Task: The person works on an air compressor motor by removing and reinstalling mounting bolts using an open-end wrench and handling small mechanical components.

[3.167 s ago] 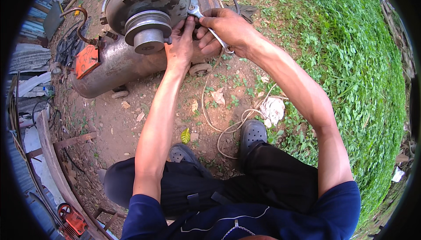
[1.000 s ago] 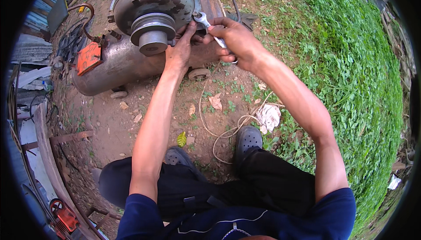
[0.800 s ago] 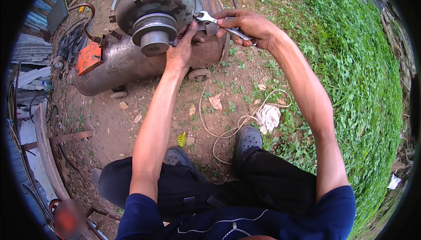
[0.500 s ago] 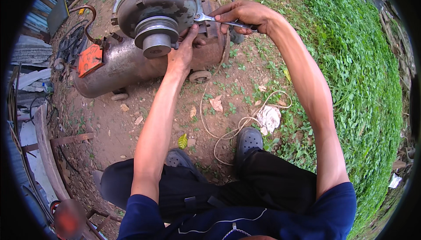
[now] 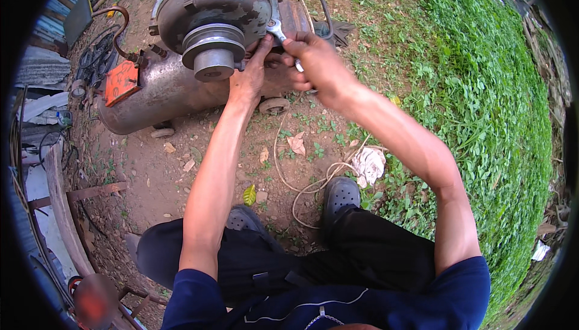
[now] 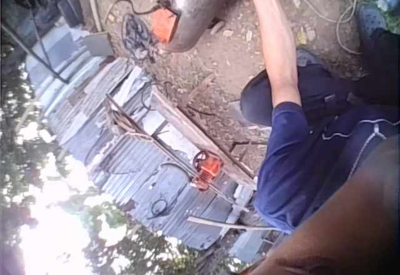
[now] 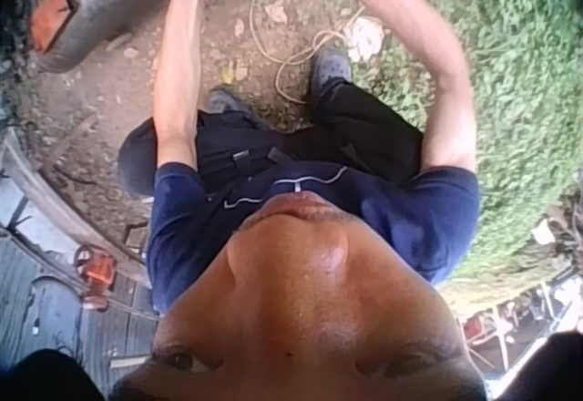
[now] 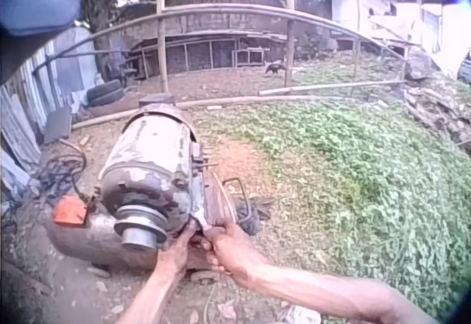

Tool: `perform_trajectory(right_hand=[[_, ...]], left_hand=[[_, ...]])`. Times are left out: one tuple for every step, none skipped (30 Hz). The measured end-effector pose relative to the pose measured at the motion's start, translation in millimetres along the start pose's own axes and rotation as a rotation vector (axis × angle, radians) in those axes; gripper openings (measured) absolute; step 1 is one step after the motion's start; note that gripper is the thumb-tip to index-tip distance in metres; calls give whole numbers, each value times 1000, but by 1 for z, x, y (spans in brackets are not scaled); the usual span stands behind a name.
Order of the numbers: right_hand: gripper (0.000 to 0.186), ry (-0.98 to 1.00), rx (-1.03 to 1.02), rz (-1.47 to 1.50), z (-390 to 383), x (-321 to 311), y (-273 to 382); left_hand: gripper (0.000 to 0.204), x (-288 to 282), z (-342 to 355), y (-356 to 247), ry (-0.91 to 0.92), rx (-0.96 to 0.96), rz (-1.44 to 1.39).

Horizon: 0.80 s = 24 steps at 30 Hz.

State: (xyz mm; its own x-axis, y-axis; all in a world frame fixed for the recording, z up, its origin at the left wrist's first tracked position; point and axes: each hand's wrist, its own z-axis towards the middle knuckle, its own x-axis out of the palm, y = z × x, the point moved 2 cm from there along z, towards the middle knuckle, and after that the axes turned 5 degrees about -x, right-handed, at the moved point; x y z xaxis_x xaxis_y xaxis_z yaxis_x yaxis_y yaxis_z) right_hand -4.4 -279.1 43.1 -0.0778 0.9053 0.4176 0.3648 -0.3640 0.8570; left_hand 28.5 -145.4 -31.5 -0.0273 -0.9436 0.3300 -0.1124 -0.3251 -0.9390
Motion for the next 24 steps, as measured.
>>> perform_trajectory(right_hand=[[17,-52,-83,72,3,8,-19],[20,-104,-162,145,6,17,-38],[22,-203,-186,135,1,33,-42],[23,-166,-200,166,6,38,-45],[23,-172,-202,162,8,35,-47],[23,-173,-199,158,8,38,-45],[18,-138,-148,169,6,37,-43],[15,-104,-96,180,3,31,-39],[12,-72,-51,185,-3,24,-31],[11,-17,-40,68,-5,15,-22],[12,15,6,24,-5,4,-14],[15,35,49,-25,-5,-10,-5],[18,50,53,-111,-3,-19,4],[21,66,58,-197,0,-25,13],[27,108,35,-287,3,-30,20],[28,131,43,-336,8,-37,25],[28,166,39,-392,13,-43,30],[29,202,34,-447,18,-48,36],[29,223,26,-488,23,-51,41],[29,243,19,-528,27,-54,46],[29,266,12,-569,30,-54,50],[29,274,13,-601,32,-54,54],[29,282,14,-632,35,-54,59],[30,294,16,-662,36,-51,62]], left_hand=[[23,2,0,1,-8,-31,-38],[22,3,-2,2,-19,-65,-73],[20,2,-8,2,-12,-104,-119],[20,-2,-7,4,-4,-91,-117],[19,-5,-5,6,4,-76,-117],[19,-6,-6,2,12,-87,-87],[20,-5,-8,-2,14,-90,-79],[21,-3,-9,-4,17,-94,-72],[22,1,-9,-6,26,-95,-69],[20,3,-5,-6,2,-40,-3],[20,3,-4,-4,1,-23,0],[21,10,-3,-5,10,-11,-4],[22,8,-2,-4,-11,8,9],[24,5,-1,-2,-32,26,23],[26,3,0,-1,-52,44,39],[25,3,0,-1,-51,37,44],[24,4,0,0,-50,31,50],[23,3,0,0,-49,26,57],[25,3,0,0,-50,33,45],[26,4,1,0,-52,40,34],[28,3,2,0,-56,48,22],[28,3,2,0,-50,46,29],[28,3,2,1,-45,43,35],[28,1,2,1,-43,41,44]])
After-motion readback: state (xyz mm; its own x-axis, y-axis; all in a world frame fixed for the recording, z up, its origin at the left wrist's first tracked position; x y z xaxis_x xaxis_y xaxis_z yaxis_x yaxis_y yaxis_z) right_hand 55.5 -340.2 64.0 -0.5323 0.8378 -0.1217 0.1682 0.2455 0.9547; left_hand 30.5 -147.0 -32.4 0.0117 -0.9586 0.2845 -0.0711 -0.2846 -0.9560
